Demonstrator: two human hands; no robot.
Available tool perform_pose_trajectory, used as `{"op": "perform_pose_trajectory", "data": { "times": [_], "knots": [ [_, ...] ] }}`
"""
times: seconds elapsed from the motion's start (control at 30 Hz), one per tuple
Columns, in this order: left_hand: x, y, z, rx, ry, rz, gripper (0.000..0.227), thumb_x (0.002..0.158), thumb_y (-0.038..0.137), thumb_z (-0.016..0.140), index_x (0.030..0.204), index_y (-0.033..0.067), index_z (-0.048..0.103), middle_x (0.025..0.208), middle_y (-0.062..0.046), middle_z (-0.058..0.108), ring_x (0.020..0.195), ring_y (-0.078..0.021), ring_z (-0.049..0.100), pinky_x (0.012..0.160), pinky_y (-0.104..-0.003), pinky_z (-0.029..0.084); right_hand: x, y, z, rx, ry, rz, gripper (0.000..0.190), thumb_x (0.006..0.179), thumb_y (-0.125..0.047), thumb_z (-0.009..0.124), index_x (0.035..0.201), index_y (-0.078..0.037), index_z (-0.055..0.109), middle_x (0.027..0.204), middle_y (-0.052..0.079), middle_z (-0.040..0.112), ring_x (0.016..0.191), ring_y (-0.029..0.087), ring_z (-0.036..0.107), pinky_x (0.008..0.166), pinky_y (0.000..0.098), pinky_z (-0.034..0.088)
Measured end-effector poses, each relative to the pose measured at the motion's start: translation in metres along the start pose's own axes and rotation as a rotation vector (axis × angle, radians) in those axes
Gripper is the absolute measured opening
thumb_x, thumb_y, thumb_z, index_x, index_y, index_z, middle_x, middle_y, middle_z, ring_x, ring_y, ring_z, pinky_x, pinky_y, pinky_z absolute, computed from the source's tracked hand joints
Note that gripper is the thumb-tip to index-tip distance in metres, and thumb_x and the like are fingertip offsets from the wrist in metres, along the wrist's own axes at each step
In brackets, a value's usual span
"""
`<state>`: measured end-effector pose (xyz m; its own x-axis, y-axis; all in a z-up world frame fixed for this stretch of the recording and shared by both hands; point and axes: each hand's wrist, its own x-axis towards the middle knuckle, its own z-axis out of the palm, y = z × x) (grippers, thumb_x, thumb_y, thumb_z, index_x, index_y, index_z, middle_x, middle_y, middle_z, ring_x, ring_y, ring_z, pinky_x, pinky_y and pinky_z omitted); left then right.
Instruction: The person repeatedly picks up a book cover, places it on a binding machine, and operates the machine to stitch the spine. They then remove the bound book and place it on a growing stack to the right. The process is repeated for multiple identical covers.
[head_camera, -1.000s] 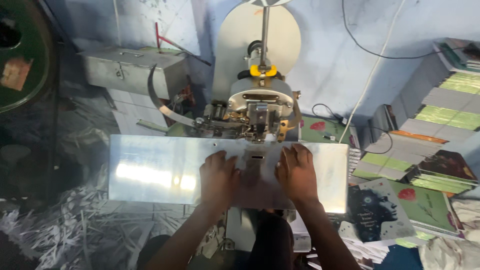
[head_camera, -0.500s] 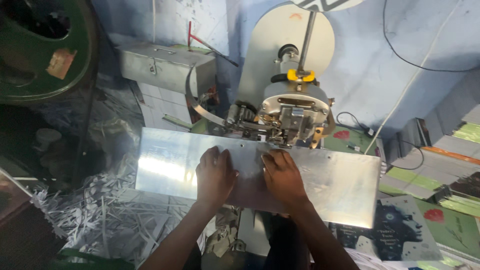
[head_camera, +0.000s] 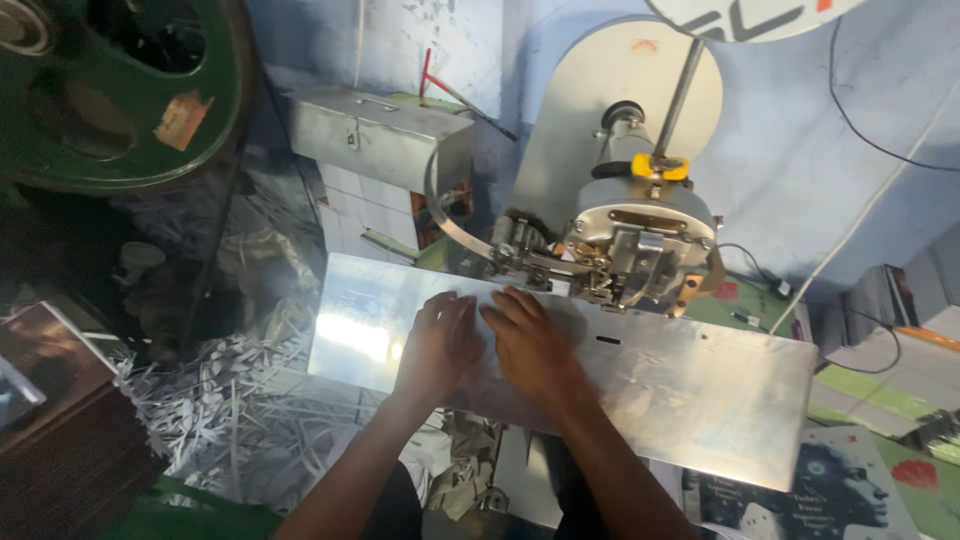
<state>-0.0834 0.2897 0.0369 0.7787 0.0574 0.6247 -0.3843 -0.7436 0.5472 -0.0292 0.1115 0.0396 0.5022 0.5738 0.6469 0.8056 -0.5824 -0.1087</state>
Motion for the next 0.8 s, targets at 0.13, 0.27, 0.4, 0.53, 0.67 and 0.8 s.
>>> {"op": "perform_pose_trajectory", "data": {
  "times": [0.13, 0.27, 0.4, 0.53, 0.67, 0.8],
  "knots": [
    [0.002, -0.014, -0.006, 0.044, 0.015, -0.016, 0.068, 0.076, 0.014, 0.079, 0.139, 0.0085, 0.056, 0.139, -0.020, 0.053, 0.125, -0.0415, 0.054, 0.100, -0.048, 0.049, 0.019, -0.009, 0.002, 0.004, -0.026, -0.055, 0.042, 0.083, 0.000, 0.061, 0.124, -0.002, 0.066, 0.142, 0.020, 0.058, 0.138, 0.037, 0.048, 0.117, 0.0447, 0.037],
    [-0.004, -0.027, -0.015, -0.017, 0.047, -0.047, 0.073, 0.076, 0.013, 0.077, 0.143, 0.0101, 0.050, 0.142, -0.021, 0.050, 0.118, -0.0394, 0.057, 0.096, -0.047, 0.050, 0.041, -0.013, 0.018, 0.042, -0.046, -0.040, 0.048, 0.084, 0.002, 0.059, 0.132, -0.001, 0.062, 0.140, 0.019, 0.059, 0.134, 0.035, 0.053, 0.117, 0.0434, 0.040],
    [-0.007, -0.036, -0.029, 0.046, 0.077, -0.070, 0.070, 0.078, 0.007, 0.070, 0.145, 0.0114, 0.052, 0.145, -0.021, 0.050, 0.124, -0.0404, 0.054, 0.100, -0.047, 0.050, 0.057, -0.019, 0.042, 0.000, -0.001, -0.009, 0.052, 0.090, -0.009, 0.065, 0.141, -0.002, 0.057, 0.139, 0.022, 0.057, 0.127, 0.039, 0.053, 0.110, 0.0464, 0.041],
    [-0.015, -0.045, -0.051, 0.130, 0.092, -0.064, 0.063, 0.084, 0.009, 0.069, 0.145, 0.0107, 0.053, 0.146, -0.021, 0.051, 0.131, -0.0417, 0.051, 0.106, -0.049, 0.046, 0.072, -0.030, 0.059, -0.095, -0.032, 0.085, 0.061, 0.084, -0.026, 0.073, 0.140, -0.007, 0.057, 0.132, 0.022, 0.059, 0.123, 0.039, 0.054, 0.104, 0.0505, 0.039],
    [-0.025, -0.057, -0.079, 0.184, 0.124, -0.141, 0.061, 0.083, 0.013, 0.071, 0.142, 0.0106, 0.054, 0.144, -0.022, 0.052, 0.130, -0.0414, 0.052, 0.107, -0.048, 0.045, 0.082, -0.041, 0.066, -0.138, -0.063, 0.258, 0.060, 0.087, -0.039, 0.074, 0.138, -0.011, 0.060, 0.125, 0.019, 0.062, 0.120, 0.038, 0.055, 0.104, 0.0509, 0.039],
    [-0.042, -0.070, -0.111, 0.258, 0.165, -0.206, 0.059, 0.085, 0.013, 0.072, 0.142, 0.0100, 0.056, 0.142, -0.023, 0.054, 0.129, -0.0420, 0.053, 0.108, -0.049, 0.044, 0.085, -0.048, 0.072, -0.183, -0.037, 0.324, 0.054, 0.086, -0.044, 0.075, 0.129, -0.011, 0.066, 0.123, 0.017, 0.062, 0.118, 0.038, 0.055, 0.102, 0.0504, 0.040]
  ]
}}
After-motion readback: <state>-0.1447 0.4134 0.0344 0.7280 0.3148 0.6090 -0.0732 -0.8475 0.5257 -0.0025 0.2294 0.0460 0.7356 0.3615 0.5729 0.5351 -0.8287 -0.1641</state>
